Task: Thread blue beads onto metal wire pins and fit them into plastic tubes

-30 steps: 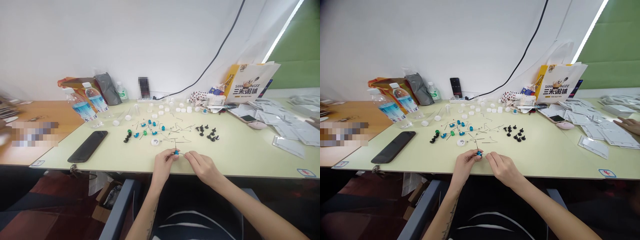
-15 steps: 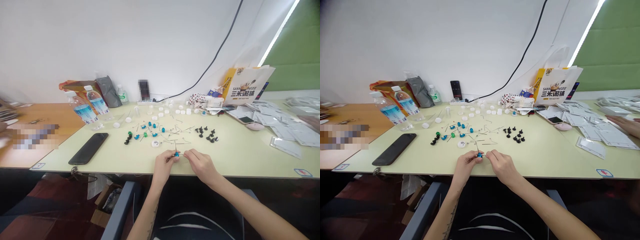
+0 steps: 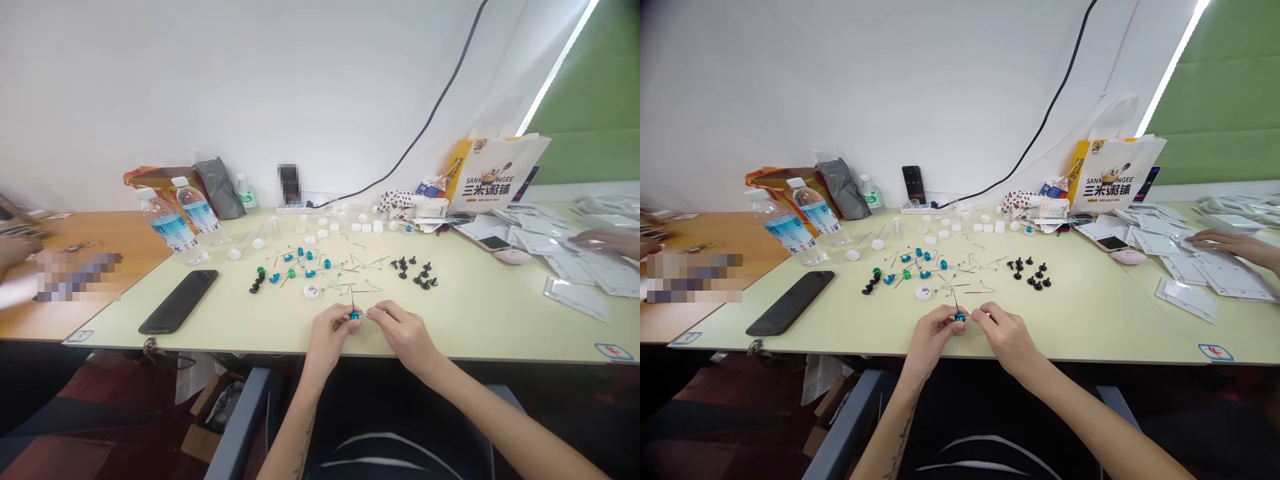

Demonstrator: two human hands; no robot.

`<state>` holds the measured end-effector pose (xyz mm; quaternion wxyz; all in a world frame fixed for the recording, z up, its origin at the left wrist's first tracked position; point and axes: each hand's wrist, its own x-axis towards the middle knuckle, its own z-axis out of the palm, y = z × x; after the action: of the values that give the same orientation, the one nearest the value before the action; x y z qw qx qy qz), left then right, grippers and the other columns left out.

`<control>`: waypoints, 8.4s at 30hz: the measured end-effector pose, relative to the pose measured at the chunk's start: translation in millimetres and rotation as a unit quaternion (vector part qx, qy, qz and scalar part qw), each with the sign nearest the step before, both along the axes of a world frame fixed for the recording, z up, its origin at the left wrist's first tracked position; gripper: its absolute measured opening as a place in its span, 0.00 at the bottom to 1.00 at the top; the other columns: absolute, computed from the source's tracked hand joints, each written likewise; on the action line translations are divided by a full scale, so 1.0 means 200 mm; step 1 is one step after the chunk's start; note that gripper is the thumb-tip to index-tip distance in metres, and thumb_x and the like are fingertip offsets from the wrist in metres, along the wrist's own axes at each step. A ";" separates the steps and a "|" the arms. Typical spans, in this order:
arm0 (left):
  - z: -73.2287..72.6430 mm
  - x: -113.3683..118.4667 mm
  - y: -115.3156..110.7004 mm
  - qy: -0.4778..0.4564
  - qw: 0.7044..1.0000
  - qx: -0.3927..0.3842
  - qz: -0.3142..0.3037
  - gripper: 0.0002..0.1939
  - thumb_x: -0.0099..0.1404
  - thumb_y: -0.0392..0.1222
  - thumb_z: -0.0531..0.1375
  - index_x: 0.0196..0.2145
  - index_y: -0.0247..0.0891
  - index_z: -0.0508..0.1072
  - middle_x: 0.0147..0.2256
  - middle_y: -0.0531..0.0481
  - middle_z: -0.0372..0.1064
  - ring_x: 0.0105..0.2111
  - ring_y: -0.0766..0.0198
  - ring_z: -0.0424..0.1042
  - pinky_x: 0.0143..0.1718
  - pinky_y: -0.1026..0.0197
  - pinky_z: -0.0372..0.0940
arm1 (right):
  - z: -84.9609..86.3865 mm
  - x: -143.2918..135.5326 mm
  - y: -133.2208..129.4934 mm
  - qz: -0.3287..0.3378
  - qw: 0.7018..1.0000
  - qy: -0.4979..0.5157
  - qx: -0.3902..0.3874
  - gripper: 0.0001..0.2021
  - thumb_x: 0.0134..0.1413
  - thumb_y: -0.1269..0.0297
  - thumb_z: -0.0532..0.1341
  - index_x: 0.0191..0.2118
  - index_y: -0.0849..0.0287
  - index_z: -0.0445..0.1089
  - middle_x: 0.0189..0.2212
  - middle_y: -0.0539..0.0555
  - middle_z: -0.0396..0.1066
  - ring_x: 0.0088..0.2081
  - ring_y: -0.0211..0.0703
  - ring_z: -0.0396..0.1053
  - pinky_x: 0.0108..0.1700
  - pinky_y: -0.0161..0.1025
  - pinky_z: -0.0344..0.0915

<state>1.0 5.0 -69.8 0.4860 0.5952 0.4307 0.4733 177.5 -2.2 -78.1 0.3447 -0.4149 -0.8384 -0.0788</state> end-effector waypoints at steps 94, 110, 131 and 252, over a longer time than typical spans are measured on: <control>0.04 -0.04 -0.03 0.007 0.999 -0.034 -0.018 0.12 0.59 0.47 0.57 0.32 0.34 0.69 0.19 0.52 0.65 0.22 0.66 0.68 0.29 0.64 0.64 | 0.04 0.00 -0.02 0.054 0.974 -0.090 0.203 0.12 0.54 0.78 0.55 0.44 0.68 0.67 0.34 0.62 0.71 0.36 0.44 0.69 0.35 0.41 0.70; -0.01 -0.03 -0.02 -0.036 0.997 -0.055 -0.039 0.09 0.56 0.41 0.60 0.32 0.33 0.70 0.29 0.48 0.71 0.21 0.69 0.67 0.27 0.64 0.65 | 0.01 0.00 -0.02 0.017 0.973 -0.124 0.196 0.11 0.53 0.80 0.55 0.43 0.71 0.67 0.40 0.65 0.71 0.43 0.48 0.69 0.41 0.41 0.71; 0.02 -0.03 -0.02 -0.069 0.995 -0.073 -0.027 0.08 0.54 0.39 0.60 0.32 0.32 0.71 0.29 0.47 0.71 0.21 0.69 0.67 0.25 0.65 0.65 | 0.04 -0.02 -0.02 0.032 0.983 -0.116 0.138 0.11 0.55 0.79 0.52 0.42 0.70 0.67 0.39 0.64 0.70 0.40 0.47 0.69 0.40 0.41 0.71; 0.04 -0.04 0.00 -0.075 0.993 -0.086 -0.025 0.10 0.54 0.42 0.62 0.32 0.32 0.70 0.25 0.48 0.70 0.19 0.69 0.66 0.25 0.65 0.63 | 0.00 0.03 -0.01 0.071 0.996 -0.032 0.045 0.20 0.57 0.79 0.50 0.55 0.68 0.59 0.42 0.63 0.68 0.44 0.44 0.68 0.43 0.40 0.70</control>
<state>-6.9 5.0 -62.4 0.5780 0.5245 0.4177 0.4652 183.5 -3.4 -77.6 0.3410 -0.3355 -0.8719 -0.1047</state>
